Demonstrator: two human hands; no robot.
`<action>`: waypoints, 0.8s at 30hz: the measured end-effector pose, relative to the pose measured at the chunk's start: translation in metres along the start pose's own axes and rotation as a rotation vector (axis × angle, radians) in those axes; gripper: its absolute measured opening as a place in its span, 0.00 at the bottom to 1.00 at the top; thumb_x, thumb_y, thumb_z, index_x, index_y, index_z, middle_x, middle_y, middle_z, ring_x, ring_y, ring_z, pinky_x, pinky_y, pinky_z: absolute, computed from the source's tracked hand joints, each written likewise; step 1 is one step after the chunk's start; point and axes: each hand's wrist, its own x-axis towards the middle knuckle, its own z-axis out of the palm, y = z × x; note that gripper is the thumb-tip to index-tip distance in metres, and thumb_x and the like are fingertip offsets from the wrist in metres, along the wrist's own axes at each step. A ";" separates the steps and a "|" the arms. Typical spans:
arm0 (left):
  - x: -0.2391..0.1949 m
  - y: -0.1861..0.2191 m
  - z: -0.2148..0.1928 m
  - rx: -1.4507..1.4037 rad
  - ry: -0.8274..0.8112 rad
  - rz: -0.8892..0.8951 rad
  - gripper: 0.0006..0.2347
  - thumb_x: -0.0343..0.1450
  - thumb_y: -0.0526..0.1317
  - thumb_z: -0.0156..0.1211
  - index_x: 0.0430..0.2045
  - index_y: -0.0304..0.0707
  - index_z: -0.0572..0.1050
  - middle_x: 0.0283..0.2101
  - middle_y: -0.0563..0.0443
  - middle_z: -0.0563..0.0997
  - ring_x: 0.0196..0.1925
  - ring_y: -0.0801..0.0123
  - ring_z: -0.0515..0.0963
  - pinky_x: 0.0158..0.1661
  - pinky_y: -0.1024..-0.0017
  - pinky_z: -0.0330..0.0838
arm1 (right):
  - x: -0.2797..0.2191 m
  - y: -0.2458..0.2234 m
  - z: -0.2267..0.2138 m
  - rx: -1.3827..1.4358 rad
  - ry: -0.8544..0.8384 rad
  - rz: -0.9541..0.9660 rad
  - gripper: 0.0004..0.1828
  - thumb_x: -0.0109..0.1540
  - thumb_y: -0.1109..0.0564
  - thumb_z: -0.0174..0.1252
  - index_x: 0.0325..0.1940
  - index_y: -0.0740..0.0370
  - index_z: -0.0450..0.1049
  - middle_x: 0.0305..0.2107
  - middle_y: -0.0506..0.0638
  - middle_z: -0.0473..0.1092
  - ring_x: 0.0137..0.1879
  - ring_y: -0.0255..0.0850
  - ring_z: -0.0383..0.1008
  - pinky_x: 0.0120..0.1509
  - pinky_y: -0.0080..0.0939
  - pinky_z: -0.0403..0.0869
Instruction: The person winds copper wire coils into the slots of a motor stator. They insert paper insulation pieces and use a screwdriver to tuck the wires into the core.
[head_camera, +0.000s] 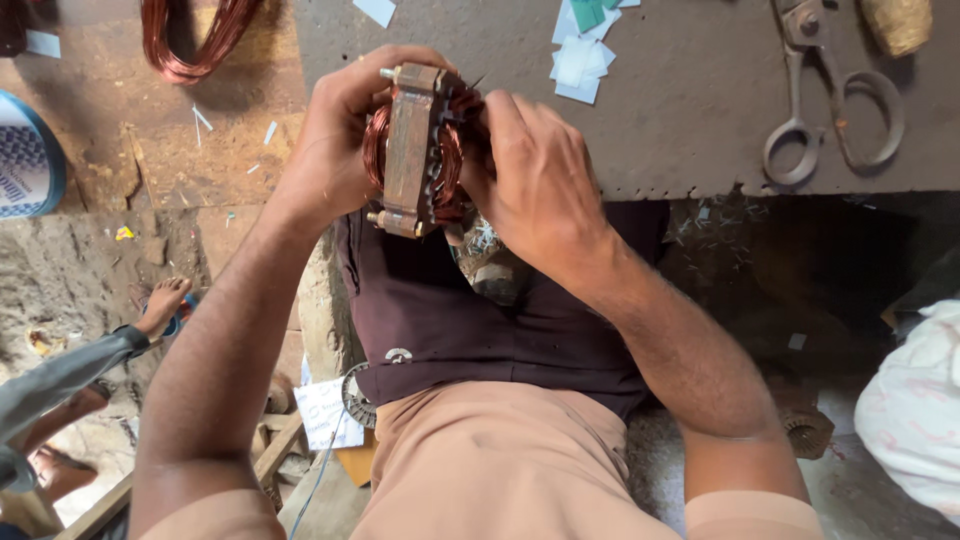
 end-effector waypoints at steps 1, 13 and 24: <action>-0.001 0.001 -0.002 -0.024 -0.015 0.003 0.20 0.73 0.24 0.68 0.59 0.34 0.72 0.54 0.48 0.80 0.55 0.72 0.80 0.60 0.73 0.77 | 0.000 0.001 0.000 0.058 -0.033 0.036 0.14 0.64 0.63 0.66 0.44 0.72 0.67 0.27 0.55 0.71 0.31 0.44 0.73 0.34 0.48 0.71; -0.011 -0.010 0.023 -0.263 0.215 -0.249 0.13 0.80 0.31 0.61 0.60 0.34 0.75 0.51 0.50 0.84 0.50 0.75 0.84 0.53 0.75 0.82 | 0.001 -0.005 0.000 0.134 -0.064 0.236 0.11 0.66 0.61 0.65 0.39 0.68 0.68 0.18 0.52 0.71 0.22 0.42 0.73 0.25 0.45 0.64; -0.033 0.009 -0.001 0.018 0.273 -0.345 0.07 0.81 0.40 0.61 0.44 0.35 0.81 0.29 0.57 0.79 0.26 0.79 0.74 0.26 0.79 0.66 | -0.004 -0.012 -0.026 0.158 0.003 0.156 0.14 0.66 0.71 0.52 0.53 0.71 0.78 0.36 0.55 0.77 0.39 0.40 0.79 0.42 0.42 0.77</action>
